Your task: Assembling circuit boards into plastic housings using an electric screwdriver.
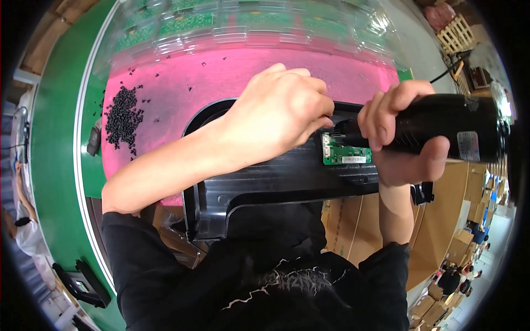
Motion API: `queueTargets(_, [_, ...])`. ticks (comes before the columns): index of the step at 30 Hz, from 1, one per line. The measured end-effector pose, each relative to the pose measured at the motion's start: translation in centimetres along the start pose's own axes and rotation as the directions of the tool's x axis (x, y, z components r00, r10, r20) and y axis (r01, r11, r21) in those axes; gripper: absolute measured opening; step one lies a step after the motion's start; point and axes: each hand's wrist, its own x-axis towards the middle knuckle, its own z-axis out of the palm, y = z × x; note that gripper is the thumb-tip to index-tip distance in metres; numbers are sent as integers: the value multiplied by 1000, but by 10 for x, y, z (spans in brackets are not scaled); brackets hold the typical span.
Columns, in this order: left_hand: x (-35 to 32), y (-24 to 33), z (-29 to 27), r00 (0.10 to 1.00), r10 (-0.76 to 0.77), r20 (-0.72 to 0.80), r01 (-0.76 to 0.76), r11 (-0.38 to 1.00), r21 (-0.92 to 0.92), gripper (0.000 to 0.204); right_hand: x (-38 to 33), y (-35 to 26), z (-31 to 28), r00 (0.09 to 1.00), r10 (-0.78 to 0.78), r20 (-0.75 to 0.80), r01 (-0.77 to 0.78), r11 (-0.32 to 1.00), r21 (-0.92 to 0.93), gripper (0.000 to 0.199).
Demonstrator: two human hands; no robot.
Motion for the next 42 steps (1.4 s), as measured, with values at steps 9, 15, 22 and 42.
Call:
queueTargets(9, [6,5,-4,997,-57,50,65,982,-179,15,-5,-40,-16,945,-317,84,279,911,303,65])
queueTargets(15, [7,8,-8,999,11,50,5,949,-315,17,-14,-54,-9,934,-358,22,328,877,351,60])
queueTargets(22, [8,6,-8,996,55,76,-27,946,-324,18,-17,-51,-15,893,-438,102,407,883,233,61])
queueTargets(42, [9,8,-1,998,60,2,-57,964,-260,15,-31,-25,-18,972,-164,169,124,966,227,69])
